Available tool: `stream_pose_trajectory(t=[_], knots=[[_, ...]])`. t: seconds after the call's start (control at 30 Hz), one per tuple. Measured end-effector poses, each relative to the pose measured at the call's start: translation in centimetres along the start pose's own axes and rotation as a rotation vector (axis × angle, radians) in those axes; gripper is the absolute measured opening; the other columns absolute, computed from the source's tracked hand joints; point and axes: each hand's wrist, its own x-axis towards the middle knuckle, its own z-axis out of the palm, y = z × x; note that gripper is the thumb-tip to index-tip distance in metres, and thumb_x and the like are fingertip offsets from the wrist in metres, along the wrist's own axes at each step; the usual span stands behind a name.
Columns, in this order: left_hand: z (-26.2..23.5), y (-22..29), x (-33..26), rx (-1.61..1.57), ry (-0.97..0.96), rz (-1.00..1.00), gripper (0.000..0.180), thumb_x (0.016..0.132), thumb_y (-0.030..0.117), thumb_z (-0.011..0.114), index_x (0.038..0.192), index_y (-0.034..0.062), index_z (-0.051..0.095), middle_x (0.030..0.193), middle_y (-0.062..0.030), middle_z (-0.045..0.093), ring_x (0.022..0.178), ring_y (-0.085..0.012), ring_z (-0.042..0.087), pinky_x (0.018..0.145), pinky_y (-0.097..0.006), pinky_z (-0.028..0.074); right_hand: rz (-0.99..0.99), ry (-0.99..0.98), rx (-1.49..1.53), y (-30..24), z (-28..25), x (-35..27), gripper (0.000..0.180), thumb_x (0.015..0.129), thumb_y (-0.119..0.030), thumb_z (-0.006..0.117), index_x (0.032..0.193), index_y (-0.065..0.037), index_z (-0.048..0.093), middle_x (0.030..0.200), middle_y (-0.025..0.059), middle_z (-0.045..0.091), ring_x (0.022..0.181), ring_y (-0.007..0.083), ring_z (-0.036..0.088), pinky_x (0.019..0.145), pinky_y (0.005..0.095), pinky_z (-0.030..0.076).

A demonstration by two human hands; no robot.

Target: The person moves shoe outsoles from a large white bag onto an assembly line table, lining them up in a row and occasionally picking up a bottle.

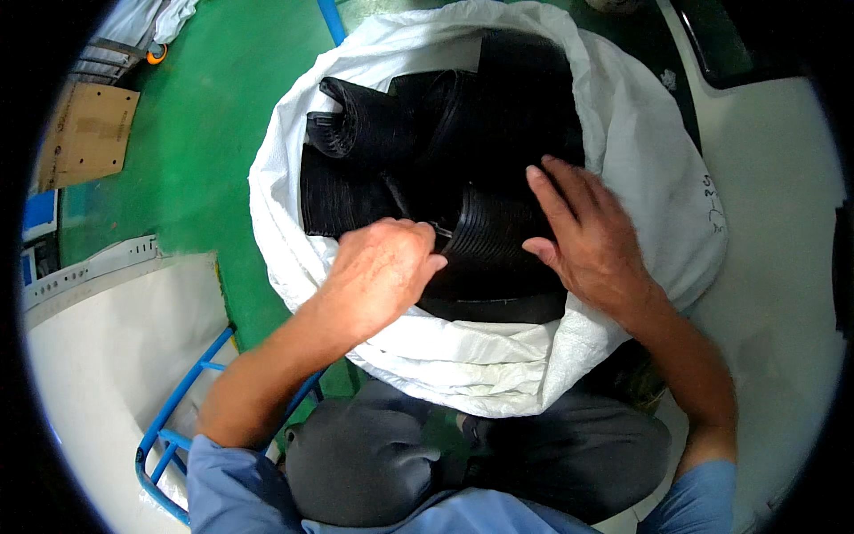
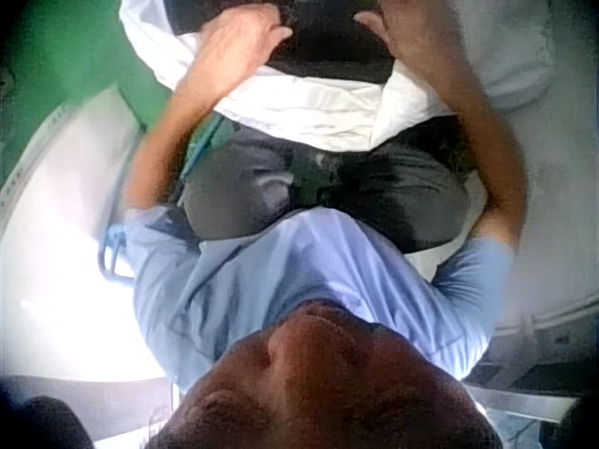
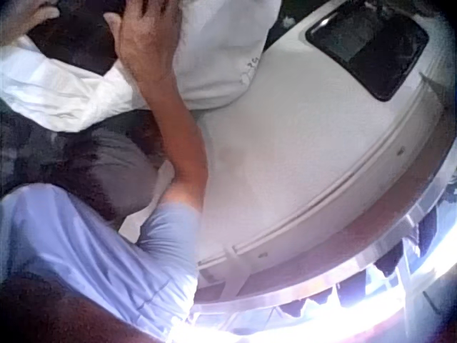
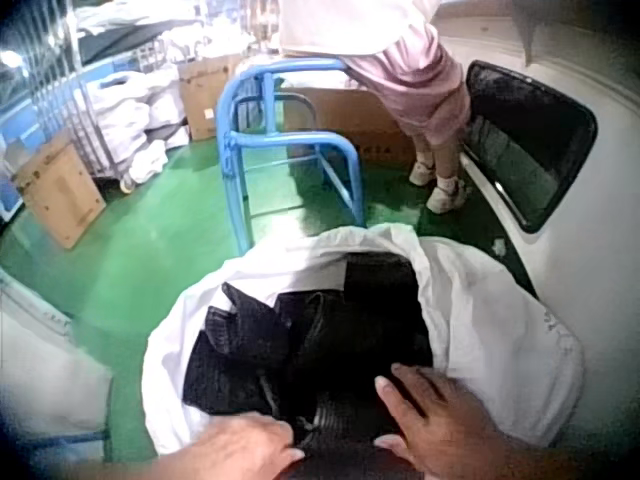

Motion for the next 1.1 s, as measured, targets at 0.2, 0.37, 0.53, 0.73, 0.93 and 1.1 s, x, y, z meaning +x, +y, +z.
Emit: stream_pose_trajectory(t=[0.2, 0.37, 0.53, 0.73, 0.93, 1.1], knots=[[-2.7, -3.0, -5.4, 0.571, -0.256, 0.163, 0.014, 0.090, 0.017, 0.065, 0.096, 0.0047, 0.069, 0.079, -0.0118, 0.068, 0.080, -0.0309, 0.066, 0.076, -0.041, 0.052, -0.357, -0.073, 0.407, -8.2, -0.3, 0.1, 0.031, 0.081, -0.005, 0.069, 0.108, 0.010, 0.068, 0.095, 0.0190, 0.067, 0.086, 0.0286, 0.066, 0.069, 0.0325, 0.058], [-4.5, -3.5, -9.7, 0.740, -0.723, 0.037, 0.033, 0.091, 0.014, 0.059, 0.122, 0.0043, 0.066, 0.079, -0.0106, 0.070, 0.080, -0.0270, 0.068, 0.075, -0.039, 0.050, -0.310, -0.324, 0.189, -12.1, 4.9, 0.7, 0.036, 0.081, -0.006, 0.068, 0.113, 0.012, 0.066, 0.104, 0.0277, 0.066, 0.091, 0.0311, 0.067, 0.068, 0.0333, 0.059], [-4.4, -3.2, -8.7, 0.643, -0.345, 0.210, 0.047, 0.091, 0.017, 0.057, 0.137, 0.0112, 0.064, 0.109, -0.0195, 0.065, 0.106, -0.0276, 0.062, 0.087, -0.038, 0.045, -0.306, -0.517, 0.328, -13.1, 3.9, 1.2, 0.046, 0.083, -0.010, 0.068, 0.124, 0.011, 0.062, 0.124, 0.0355, 0.059, 0.102, 0.0366, 0.064, 0.074, 0.0374, 0.060], [-2.8, -4.9, -8.1, 0.707, -0.142, 0.394, 0.032, 0.089, 0.016, 0.057, 0.115, 0.0022, 0.069, 0.099, -0.0146, 0.061, 0.098, -0.0285, 0.058, 0.094, -0.041, 0.044, -0.302, -0.537, 0.461, -12.1, 3.3, 0.9, 0.054, 0.089, -0.012, 0.069, 0.138, 0.007, 0.056, 0.137, 0.0422, 0.050, 0.117, 0.0477, 0.060, 0.096, 0.0473, 0.056], [-3.9, -5.8, -12.2, 0.717, -0.444, 0.174, 0.019, 0.088, 0.018, 0.058, 0.095, 0.0059, 0.071, 0.085, -0.0070, 0.064, 0.091, -0.0260, 0.060, 0.084, -0.041, 0.043, -0.248, -0.245, 0.486, -13.1, 5.1, 1.9, 0.056, 0.084, -0.004, 0.063, 0.136, 0.013, 0.053, 0.135, 0.0379, 0.054, 0.122, 0.0400, 0.058, 0.104, 0.0401, 0.050], [-4.5, -6.8, -12.9, 0.499, -0.331, 0.010, 0.020, 0.085, 0.025, 0.063, 0.079, 0.0092, 0.072, 0.079, -0.0082, 0.064, 0.086, -0.0279, 0.060, 0.078, -0.044, 0.044, -0.579, 0.000, 0.497, -15.2, 8.8, 7.8, 0.033, 0.090, -0.014, 0.057, 0.116, 0.003, 0.068, 0.128, 0.0125, 0.067, 0.119, 0.0240, 0.060, 0.096, 0.0349, 0.049]])
